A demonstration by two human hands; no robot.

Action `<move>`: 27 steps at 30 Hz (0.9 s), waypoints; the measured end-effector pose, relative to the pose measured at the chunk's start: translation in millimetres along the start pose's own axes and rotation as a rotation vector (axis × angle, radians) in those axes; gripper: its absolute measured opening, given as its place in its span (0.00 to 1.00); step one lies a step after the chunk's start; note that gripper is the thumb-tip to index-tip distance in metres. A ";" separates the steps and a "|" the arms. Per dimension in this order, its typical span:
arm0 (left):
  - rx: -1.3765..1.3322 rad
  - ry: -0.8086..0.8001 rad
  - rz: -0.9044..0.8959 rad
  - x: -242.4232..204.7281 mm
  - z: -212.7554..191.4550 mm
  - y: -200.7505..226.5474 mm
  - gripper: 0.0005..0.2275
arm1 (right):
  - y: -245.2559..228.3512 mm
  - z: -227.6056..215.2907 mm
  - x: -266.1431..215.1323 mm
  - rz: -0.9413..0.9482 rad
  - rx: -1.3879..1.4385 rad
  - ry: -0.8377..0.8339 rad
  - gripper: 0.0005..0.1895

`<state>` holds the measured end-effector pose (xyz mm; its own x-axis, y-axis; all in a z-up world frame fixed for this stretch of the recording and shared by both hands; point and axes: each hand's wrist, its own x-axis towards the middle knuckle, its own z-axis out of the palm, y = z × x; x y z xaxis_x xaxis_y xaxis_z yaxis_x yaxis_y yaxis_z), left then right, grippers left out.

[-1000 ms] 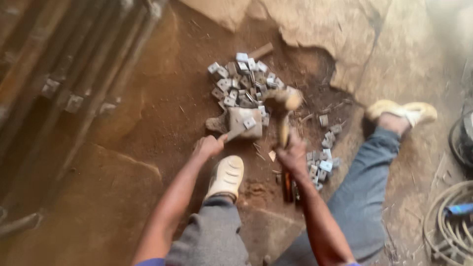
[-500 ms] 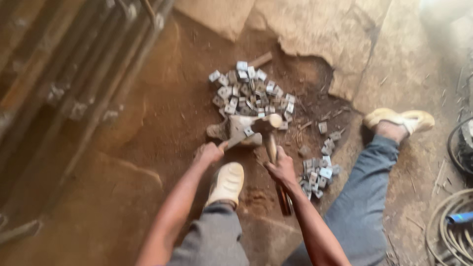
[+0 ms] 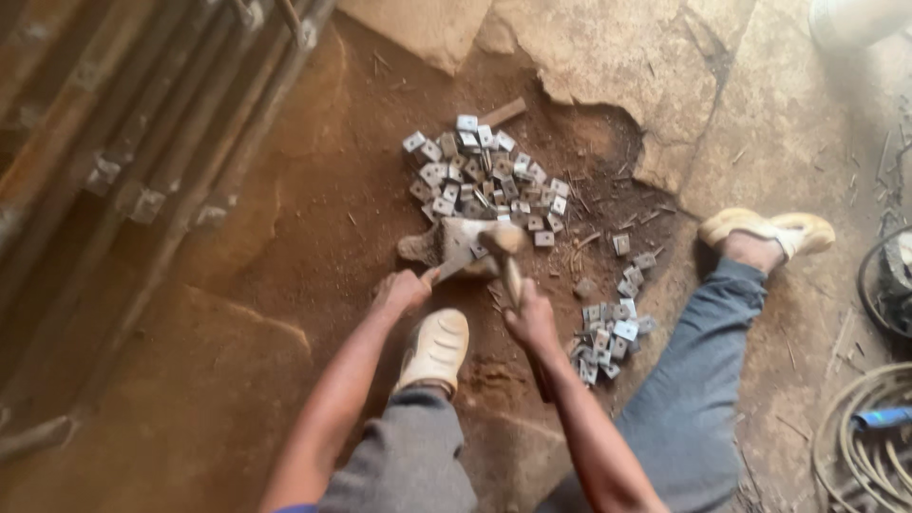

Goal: The person repeatedly picks up small metal brackets from a pile on the floor, places them on a stone block, and strikes them with a sledgehammer. The person continues this cycle throughout the clip, working in a workshop-like area with scattered metal pieces and tools.

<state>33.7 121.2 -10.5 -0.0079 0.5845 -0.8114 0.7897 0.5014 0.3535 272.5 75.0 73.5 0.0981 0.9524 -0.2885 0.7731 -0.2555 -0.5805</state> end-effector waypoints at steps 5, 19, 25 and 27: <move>0.036 0.043 0.046 1.4 4.5 -0.5 0.35 | -18.8 -51.3 12.5 0.147 0.233 -0.007 0.22; 0.022 0.025 0.011 6.8 9.3 1.1 0.34 | 44.3 24.0 -11.5 -0.177 -0.133 0.132 0.25; -0.057 0.042 -0.001 1.2 9.5 1.3 0.32 | 95.9 23.7 -127.1 0.495 0.403 -0.236 0.35; -0.086 0.018 0.128 -4.4 9.5 1.7 0.24 | 114.2 27.0 -169.1 0.521 0.582 -0.377 0.32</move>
<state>40.9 113.4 -10.8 0.0778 0.6577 -0.7493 0.7297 0.4746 0.4923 327.3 -119.7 35.4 0.0567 0.5984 -0.7992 0.2339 -0.7861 -0.5721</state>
